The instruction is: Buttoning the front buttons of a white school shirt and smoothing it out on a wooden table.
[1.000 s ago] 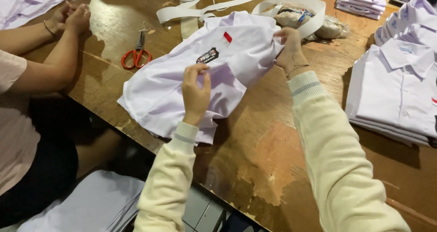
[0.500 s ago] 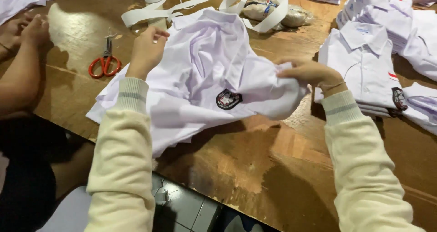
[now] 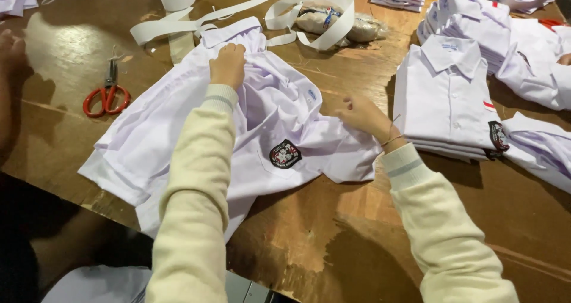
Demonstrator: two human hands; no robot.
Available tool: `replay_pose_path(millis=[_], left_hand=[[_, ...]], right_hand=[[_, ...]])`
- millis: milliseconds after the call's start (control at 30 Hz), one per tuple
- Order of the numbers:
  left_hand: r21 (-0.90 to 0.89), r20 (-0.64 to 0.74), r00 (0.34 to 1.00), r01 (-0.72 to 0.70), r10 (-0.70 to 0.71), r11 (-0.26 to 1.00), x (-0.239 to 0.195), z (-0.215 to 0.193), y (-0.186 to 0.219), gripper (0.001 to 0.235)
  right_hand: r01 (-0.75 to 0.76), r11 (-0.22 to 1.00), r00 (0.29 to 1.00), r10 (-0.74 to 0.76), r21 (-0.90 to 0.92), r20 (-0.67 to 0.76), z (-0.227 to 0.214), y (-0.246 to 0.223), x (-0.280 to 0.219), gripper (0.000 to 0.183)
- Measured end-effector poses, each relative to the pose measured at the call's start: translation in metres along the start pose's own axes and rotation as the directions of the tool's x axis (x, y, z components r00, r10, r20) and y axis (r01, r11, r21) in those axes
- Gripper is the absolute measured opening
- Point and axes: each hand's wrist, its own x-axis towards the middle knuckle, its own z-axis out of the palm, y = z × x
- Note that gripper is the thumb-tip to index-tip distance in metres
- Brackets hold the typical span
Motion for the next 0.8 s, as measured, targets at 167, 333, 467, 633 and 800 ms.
replay_pose_path(millis=[167,333,467,633,800], left_hand=[[-0.192,0.208,0.950,0.275,-0.234,0.942,0.030,0.037,-0.014,0.052],[-0.063,0.291,0.935,0.230,-0.203,0.971,0.037,0.049,-0.025,0.053],[0.138,0.002,1.000,-0.016,0.016,0.990,0.020,0.029,-0.014,0.042],[-0.188,-0.005,0.993,-0.117,0.118,0.975,0.003,-0.012,-0.012,0.028],[-0.107,0.015,0.999,-0.038,0.040,0.994,-0.001,-0.063,-0.021,0.031]], right_hand=[[0.039,0.999,0.984,-0.034,-0.024,0.174,0.030,-0.025,0.005,0.089],[0.049,0.992,0.989,-0.032,-0.116,0.142,0.040,-0.022,0.012,0.088],[0.031,0.996,0.999,-0.028,-0.083,0.038,0.048,-0.001,0.013,0.061],[0.059,0.998,0.979,-0.057,0.002,-0.194,0.032,-0.017,-0.011,0.034],[0.239,0.950,0.882,-0.126,0.201,-0.453,0.041,0.043,0.016,0.023]])
